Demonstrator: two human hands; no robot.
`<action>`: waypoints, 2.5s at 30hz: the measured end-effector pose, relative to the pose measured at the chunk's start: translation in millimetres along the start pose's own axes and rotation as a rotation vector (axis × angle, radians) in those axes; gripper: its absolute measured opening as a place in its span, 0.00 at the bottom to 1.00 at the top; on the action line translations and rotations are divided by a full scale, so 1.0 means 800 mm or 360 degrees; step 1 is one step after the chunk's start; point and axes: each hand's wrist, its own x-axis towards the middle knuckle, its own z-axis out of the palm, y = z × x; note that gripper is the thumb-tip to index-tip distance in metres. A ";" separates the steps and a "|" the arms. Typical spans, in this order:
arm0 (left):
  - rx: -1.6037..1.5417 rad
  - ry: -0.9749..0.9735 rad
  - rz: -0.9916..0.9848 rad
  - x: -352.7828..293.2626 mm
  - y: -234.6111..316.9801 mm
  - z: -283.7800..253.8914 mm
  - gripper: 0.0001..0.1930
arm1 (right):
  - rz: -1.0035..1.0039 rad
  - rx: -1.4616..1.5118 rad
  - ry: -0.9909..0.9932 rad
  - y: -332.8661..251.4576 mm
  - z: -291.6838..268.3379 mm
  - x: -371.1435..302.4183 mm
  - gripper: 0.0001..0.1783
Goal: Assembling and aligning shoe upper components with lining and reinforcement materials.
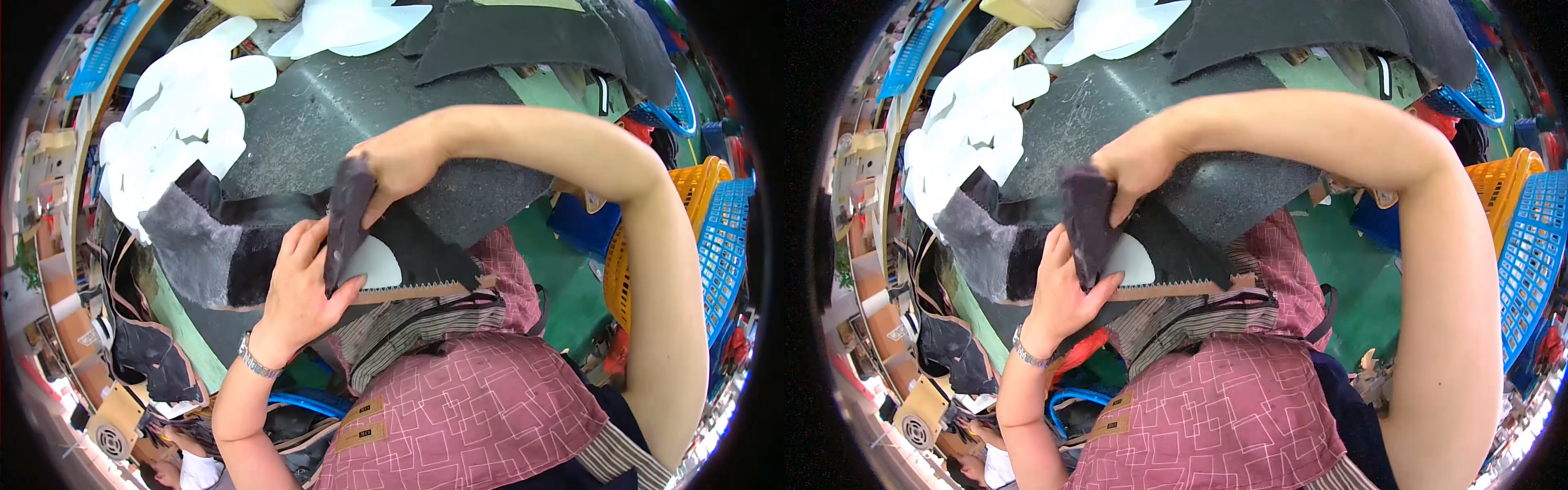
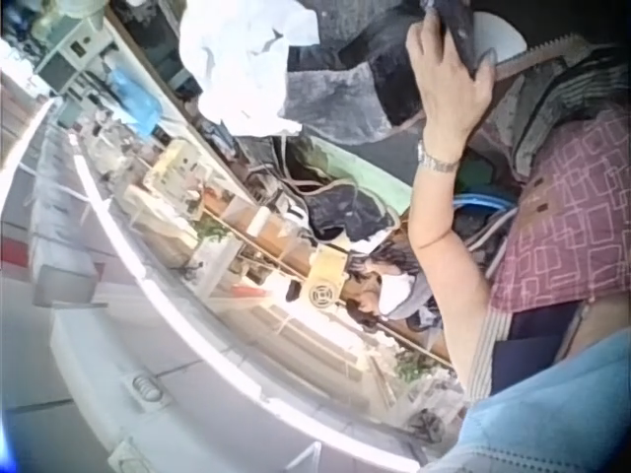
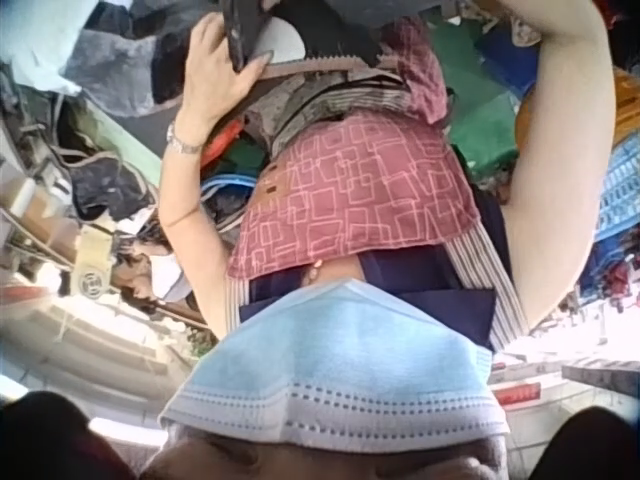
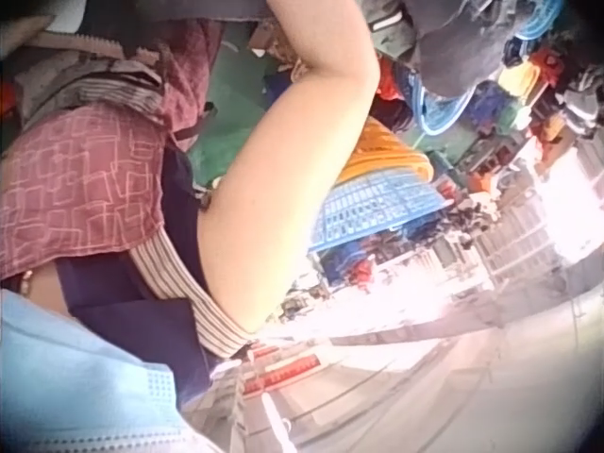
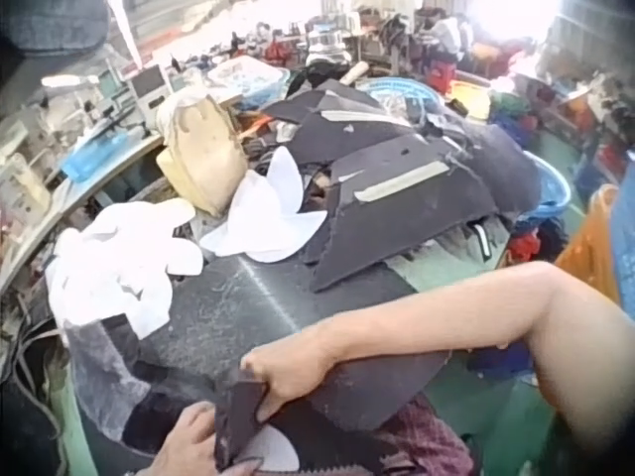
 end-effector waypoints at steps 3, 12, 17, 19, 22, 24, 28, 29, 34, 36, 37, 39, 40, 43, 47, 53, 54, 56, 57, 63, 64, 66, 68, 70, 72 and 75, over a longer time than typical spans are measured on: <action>0.0001 -0.0127 0.0037 0.002 0.000 -0.005 0.26 | 0.0046 -0.0076 -0.0255 0.002 -0.008 0.014 0.11; 0.0087 -0.0325 0.0090 0.002 0.016 -0.013 0.25 | -0.0314 -0.1233 -0.0421 -0.027 0.001 -0.048 0.10; 0.0123 -0.0259 0.0087 0.005 0.021 -0.010 0.23 | -0.0373 -0.1325 0.0177 -0.065 0.024 -0.065 0.06; 0.0167 -0.0223 0.0055 0.001 0.025 -0.012 0.21 | -0.0393 -0.1408 0.0326 -0.063 0.078 -0.058 0.10; 0.0263 -0.0080 0.0183 -0.003 0.020 0.005 0.24 | -0.0157 -0.1379 0.0234 -0.051 0.099 -0.093 0.16; 0.0351 0.0025 0.0245 -0.005 0.018 0.014 0.22 | 0.0263 -0.1151 0.0141 -0.097 0.083 -0.096 0.15; 0.0184 0.0338 0.0105 0.021 0.029 0.057 0.11 | 0.0336 -0.0241 0.1241 -0.111 0.101 -0.016 0.19; 0.0357 0.0364 0.0187 0.024 0.027 0.074 0.09 | 0.0314 0.0187 0.1353 -0.101 0.107 0.000 0.19; 0.0627 0.0821 0.0130 -0.094 0.050 0.014 0.23 | 0.0525 -0.0252 0.1187 -0.055 0.119 0.014 0.27; 0.0542 0.0648 -0.0393 -0.135 0.033 -0.013 0.31 | 0.0375 -0.0827 0.1001 -0.071 0.120 0.032 0.33; 0.0461 0.0658 -0.0525 -0.146 0.028 -0.014 0.27 | 0.0190 -0.1022 0.0908 -0.079 0.122 0.049 0.36; 0.0262 0.0502 -0.0468 -0.169 -0.001 0.001 0.22 | 0.0029 -0.1239 0.0745 -0.087 0.140 0.085 0.37; 0.0255 0.0509 -0.0468 -0.163 -0.001 -0.002 0.22 | 0.0049 -0.1314 0.0708 -0.083 0.151 0.101 0.32; 0.0943 0.0996 -0.0327 -0.137 0.026 -0.015 0.12 | 0.0063 -0.1311 0.0961 -0.042 0.154 0.131 0.10; 0.0326 0.0811 -0.0095 -0.129 0.053 0.025 0.23 | 0.0692 0.0878 0.1595 -0.047 0.119 0.132 0.16; 0.0128 0.0284 -0.0380 -0.148 0.006 0.056 0.35 | 0.0223 -0.0470 0.1242 -0.040 0.153 0.120 0.19; -0.0062 0.0132 -0.0445 -0.153 0.004 0.048 0.32 | 0.0040 -0.0779 0.1096 -0.033 0.155 0.120 0.25; -0.0304 0.0211 -0.0389 -0.163 -0.010 0.037 0.23 | -0.0017 -0.0971 0.0962 -0.031 0.163 0.120 0.28; -0.0360 0.0208 -0.0520 -0.174 -0.014 0.035 0.21 | -0.0007 -0.1002 0.0916 -0.029 0.165 0.119 0.31; -0.0271 0.0519 -0.0676 -0.228 -0.049 0.015 0.16 | 0.0093 -0.1383 0.0683 -0.032 0.169 0.124 0.33; -0.0393 0.0516 -0.0781 -0.234 -0.051 0.013 0.15 | 0.0110 -0.1467 0.0637 -0.033 0.169 0.125 0.32; -0.0724 0.0911 -0.0801 -0.247 -0.052 0.014 0.14 | 0.0136 -0.1522 0.0571 -0.041 0.168 0.127 0.33; -0.1712 0.1480 -0.0955 -0.251 -0.063 0.032 0.15 | 0.0138 -0.1566 0.0540 -0.046 0.169 0.129 0.33; -0.1268 0.1193 -0.0904 -0.251 -0.059 0.010 0.15 | 0.0166 -0.1581 0.0549 -0.046 0.167 0.127 0.33; -0.0301 0.0574 -0.0750 -0.248 -0.055 -0.011 0.16 | 0.0178 -0.1569 0.0602 -0.042 0.169 0.130 0.32; 0.0177 0.0456 -0.0438 -0.247 -0.045 0.009 0.25 | 0.0220 -0.1612 0.0769 -0.046 0.180 0.149 0.30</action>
